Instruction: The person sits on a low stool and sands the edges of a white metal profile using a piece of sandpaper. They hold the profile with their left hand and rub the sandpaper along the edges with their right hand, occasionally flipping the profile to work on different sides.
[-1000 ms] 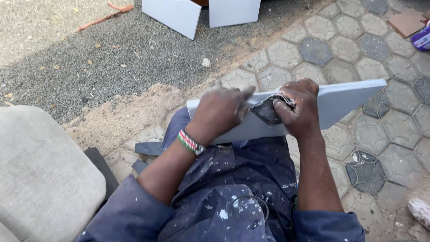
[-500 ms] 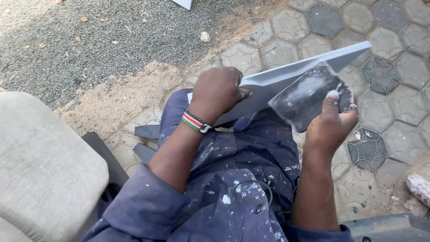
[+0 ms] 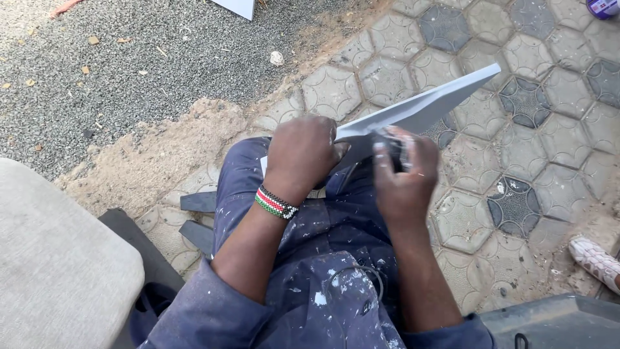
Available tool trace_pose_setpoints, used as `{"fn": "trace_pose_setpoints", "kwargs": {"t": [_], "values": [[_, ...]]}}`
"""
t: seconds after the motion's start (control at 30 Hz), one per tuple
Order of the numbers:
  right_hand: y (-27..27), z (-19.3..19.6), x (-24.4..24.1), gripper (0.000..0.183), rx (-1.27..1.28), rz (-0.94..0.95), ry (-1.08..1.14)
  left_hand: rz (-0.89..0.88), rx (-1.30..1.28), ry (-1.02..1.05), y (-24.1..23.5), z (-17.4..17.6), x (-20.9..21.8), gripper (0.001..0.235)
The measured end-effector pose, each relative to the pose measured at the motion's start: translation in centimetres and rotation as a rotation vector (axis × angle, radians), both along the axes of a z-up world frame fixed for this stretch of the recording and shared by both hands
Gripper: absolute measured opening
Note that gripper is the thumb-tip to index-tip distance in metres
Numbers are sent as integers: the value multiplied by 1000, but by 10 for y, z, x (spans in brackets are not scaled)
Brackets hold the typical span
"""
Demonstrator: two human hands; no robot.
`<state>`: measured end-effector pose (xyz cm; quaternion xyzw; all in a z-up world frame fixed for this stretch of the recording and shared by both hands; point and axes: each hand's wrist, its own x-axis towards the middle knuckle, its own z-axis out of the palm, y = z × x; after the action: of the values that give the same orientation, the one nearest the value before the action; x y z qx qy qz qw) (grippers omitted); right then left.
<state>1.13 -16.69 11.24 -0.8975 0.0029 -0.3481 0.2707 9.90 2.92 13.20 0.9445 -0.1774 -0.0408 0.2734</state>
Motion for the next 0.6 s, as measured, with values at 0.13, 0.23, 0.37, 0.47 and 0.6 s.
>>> {"fn": "trace_pose_setpoints", "kwargs": {"t": [0.13,0.23,0.37,0.47,0.6], "values": [[-2,-30,10,23,-35,45,40,-13,19,-57,0,9,-10,23],[0,-28,7,23,-102,17,73,-23,47,-102,-1,6,-14,21],[19,-3,2,14,-54,23,-131,-40,20,-114,-3,-3,-9,23],[19,-27,3,13,-78,51,-154,-44,-1,-104,-2,-6,-11,24],[2,-50,2,17,-147,53,-128,-43,-8,-122,2,3,-20,24]]}}
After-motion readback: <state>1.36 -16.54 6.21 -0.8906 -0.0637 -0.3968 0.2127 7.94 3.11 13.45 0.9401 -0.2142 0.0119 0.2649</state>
